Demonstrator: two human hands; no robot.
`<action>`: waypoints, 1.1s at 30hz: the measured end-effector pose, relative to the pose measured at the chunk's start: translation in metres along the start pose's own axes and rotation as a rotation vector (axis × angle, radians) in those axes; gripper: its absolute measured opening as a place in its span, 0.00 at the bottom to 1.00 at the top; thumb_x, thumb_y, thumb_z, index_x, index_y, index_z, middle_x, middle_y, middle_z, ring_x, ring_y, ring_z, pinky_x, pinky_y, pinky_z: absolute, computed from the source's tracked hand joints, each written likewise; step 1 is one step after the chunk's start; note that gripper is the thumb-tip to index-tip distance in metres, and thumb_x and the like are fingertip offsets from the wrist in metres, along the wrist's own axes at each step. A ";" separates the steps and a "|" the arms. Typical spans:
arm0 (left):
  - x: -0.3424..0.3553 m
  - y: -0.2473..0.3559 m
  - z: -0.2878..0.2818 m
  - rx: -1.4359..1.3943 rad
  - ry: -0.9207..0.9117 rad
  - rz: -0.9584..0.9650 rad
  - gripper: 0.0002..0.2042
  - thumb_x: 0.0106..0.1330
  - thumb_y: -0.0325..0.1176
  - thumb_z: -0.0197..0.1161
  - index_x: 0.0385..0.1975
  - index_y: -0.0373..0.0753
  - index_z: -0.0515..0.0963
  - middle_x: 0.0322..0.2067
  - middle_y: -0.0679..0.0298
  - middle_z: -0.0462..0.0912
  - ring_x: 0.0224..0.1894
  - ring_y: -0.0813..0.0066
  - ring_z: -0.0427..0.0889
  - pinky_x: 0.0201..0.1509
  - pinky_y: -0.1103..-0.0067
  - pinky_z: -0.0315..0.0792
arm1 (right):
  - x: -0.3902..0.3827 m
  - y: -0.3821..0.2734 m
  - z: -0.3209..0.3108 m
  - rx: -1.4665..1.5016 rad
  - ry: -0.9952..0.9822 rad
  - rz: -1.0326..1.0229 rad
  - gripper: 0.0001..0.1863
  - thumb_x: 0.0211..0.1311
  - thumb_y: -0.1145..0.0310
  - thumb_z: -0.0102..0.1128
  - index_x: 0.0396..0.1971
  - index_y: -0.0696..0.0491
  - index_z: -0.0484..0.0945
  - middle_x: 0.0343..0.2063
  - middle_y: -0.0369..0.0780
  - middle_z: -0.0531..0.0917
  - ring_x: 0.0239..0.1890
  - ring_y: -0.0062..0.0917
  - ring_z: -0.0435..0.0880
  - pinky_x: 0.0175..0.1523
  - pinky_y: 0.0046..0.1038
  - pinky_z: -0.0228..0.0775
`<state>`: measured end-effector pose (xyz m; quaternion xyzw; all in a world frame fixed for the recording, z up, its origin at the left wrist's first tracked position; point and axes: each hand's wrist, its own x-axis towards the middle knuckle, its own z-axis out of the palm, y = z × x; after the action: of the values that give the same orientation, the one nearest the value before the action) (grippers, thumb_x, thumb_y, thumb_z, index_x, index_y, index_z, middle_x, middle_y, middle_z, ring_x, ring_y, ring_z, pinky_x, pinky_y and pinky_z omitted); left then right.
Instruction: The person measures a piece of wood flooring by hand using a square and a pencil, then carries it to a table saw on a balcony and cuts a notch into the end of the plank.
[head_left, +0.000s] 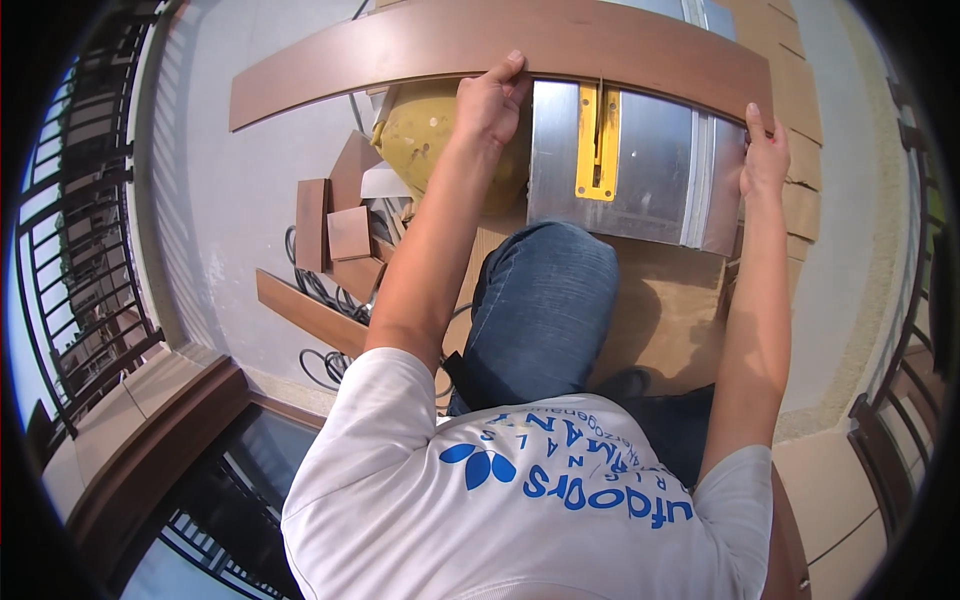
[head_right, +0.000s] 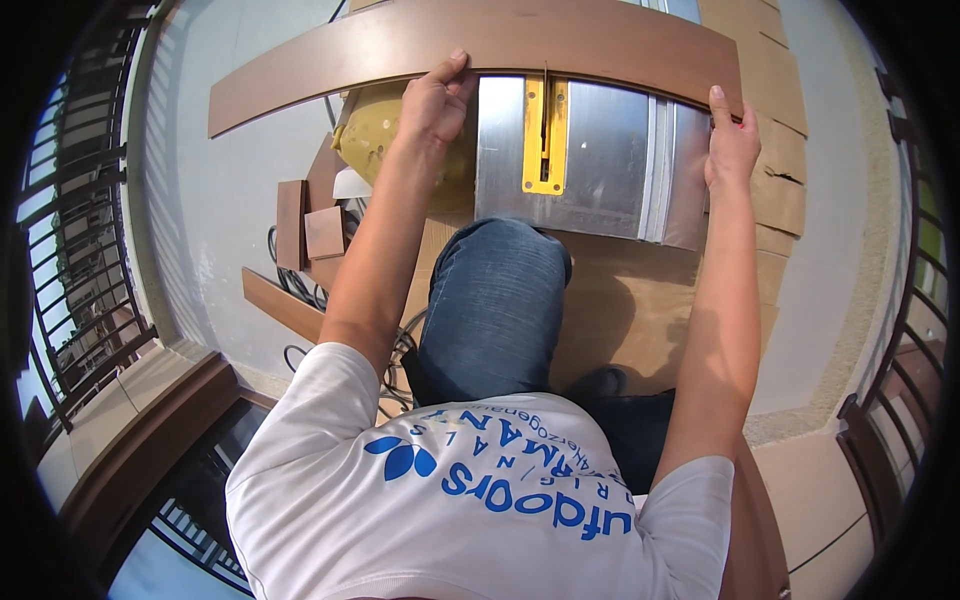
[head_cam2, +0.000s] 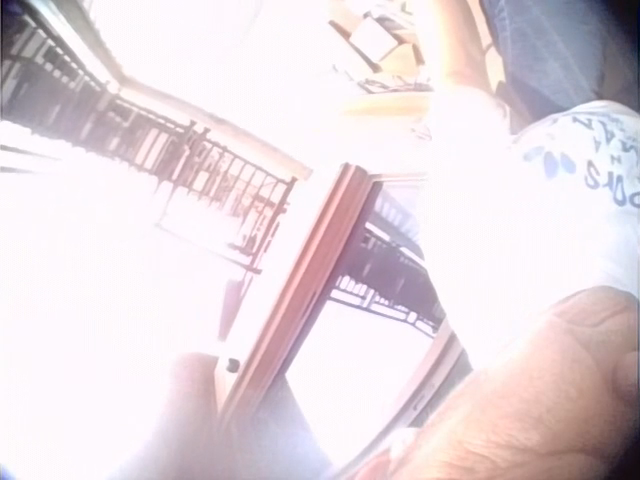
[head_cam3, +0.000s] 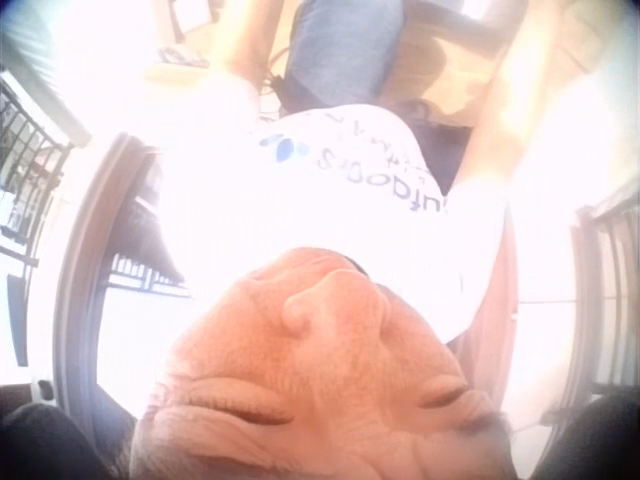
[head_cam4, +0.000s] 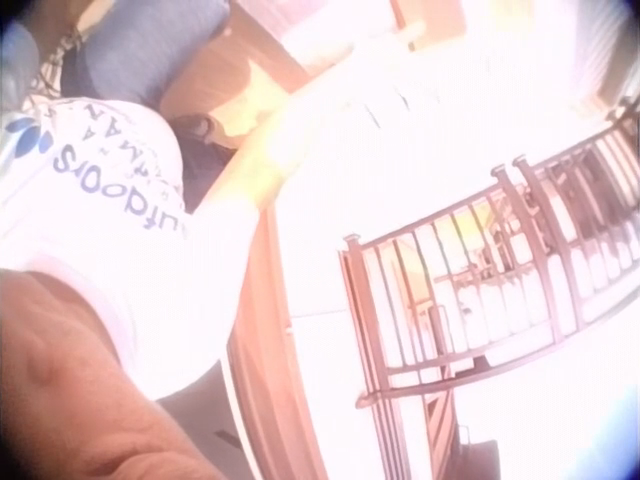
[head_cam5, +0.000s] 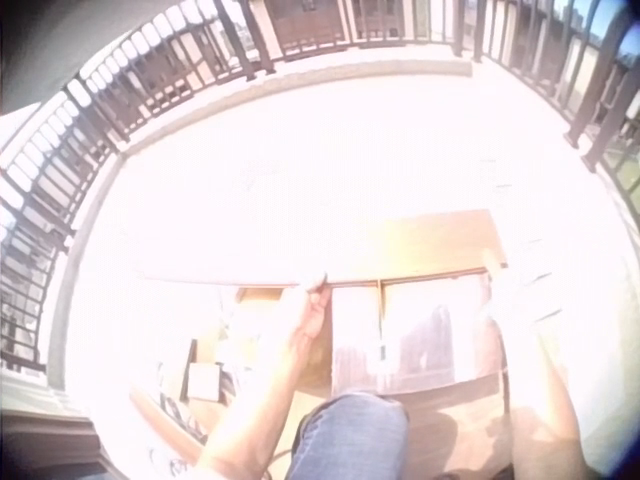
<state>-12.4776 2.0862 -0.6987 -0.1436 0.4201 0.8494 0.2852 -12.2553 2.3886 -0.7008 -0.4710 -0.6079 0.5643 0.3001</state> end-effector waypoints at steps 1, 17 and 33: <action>-0.001 0.001 0.000 0.002 0.000 0.000 0.07 0.68 0.22 0.63 0.41 0.27 0.76 0.40 0.56 0.82 0.45 0.64 0.82 0.59 0.68 0.79 | -0.002 0.000 0.001 0.002 0.001 0.001 0.39 0.61 0.57 0.73 0.65 0.63 0.67 0.55 0.42 0.78 0.52 0.24 0.77 0.55 0.25 0.70; -0.020 -0.001 -0.005 -0.010 -0.020 -0.006 0.08 0.68 0.21 0.61 0.44 0.29 0.76 0.41 0.57 0.82 0.46 0.65 0.83 0.59 0.68 0.79 | -0.007 0.013 -0.011 0.095 -0.058 0.005 0.34 0.63 0.60 0.72 0.63 0.63 0.69 0.53 0.43 0.80 0.53 0.24 0.78 0.59 0.26 0.69; -0.029 -0.003 -0.011 0.000 -0.026 -0.003 0.09 0.68 0.21 0.62 0.46 0.29 0.75 0.43 0.56 0.82 0.47 0.64 0.83 0.59 0.69 0.79 | -0.023 0.007 -0.011 0.129 -0.043 0.023 0.34 0.63 0.62 0.72 0.63 0.63 0.69 0.52 0.42 0.81 0.52 0.24 0.79 0.58 0.25 0.70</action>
<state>-12.4527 2.0685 -0.6936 -0.1335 0.4161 0.8508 0.2920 -12.2355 2.3714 -0.7014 -0.4453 -0.5712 0.6158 0.3102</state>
